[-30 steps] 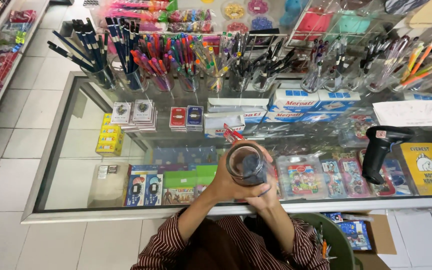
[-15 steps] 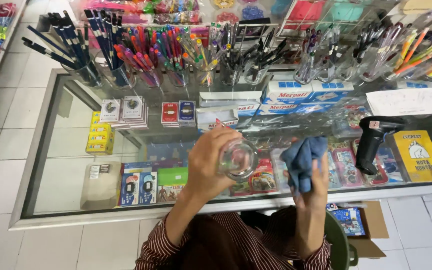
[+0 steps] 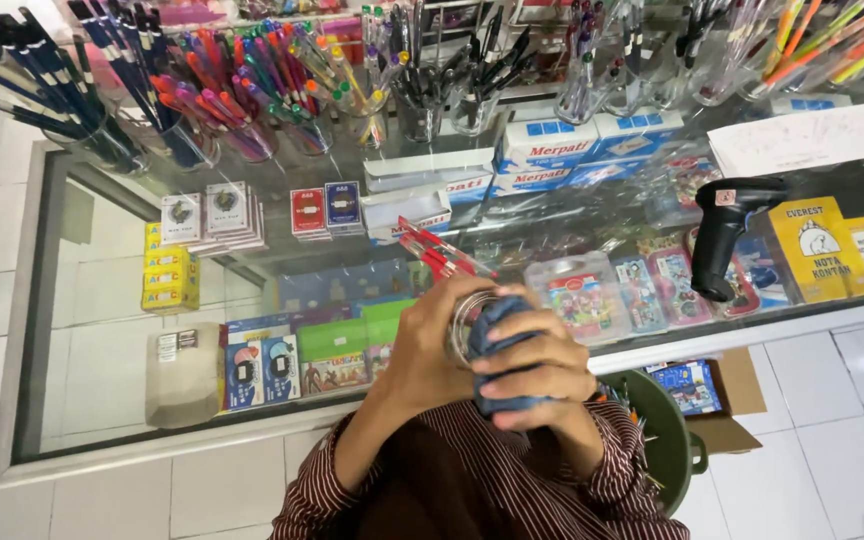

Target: Sorting and organizing various pens and stationery items at a shop counter and into a bucket.

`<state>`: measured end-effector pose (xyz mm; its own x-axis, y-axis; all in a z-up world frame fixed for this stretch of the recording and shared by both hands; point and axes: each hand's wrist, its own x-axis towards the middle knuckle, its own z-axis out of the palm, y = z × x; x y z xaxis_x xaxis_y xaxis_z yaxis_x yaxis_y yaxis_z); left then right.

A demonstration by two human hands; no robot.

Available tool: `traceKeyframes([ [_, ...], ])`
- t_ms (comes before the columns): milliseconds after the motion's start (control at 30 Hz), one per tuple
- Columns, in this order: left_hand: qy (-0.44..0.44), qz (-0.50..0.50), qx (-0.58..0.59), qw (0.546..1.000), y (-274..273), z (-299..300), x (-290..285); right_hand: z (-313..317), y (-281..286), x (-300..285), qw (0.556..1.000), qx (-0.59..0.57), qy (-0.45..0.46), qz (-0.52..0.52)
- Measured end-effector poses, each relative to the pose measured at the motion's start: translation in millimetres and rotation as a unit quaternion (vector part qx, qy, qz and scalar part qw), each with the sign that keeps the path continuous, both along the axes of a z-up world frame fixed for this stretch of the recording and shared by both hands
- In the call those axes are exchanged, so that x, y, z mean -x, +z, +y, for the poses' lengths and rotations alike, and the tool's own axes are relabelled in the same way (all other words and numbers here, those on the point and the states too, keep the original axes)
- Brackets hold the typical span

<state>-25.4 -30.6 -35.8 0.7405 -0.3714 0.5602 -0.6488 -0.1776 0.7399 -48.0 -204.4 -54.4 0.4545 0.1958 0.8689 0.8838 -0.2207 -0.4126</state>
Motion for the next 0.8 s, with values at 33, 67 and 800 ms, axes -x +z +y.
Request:
traceKeyframes([
  [33, -0.034, 0.06, 0.026, 0.997, 2, 0, 1, -2, -3, -6, 0.99, -0.078, 0.097, -0.058],
  [67, -0.033, 0.059, 0.026, 0.997, 6, 1, 1, -7, -11, -4, 0.99, -0.078, 0.098, -0.059],
  [800, -0.191, 0.236, 0.068, 0.95, -10, -10, 11, -16, -9, -4, 0.953, -0.223, 0.196, 0.067],
])
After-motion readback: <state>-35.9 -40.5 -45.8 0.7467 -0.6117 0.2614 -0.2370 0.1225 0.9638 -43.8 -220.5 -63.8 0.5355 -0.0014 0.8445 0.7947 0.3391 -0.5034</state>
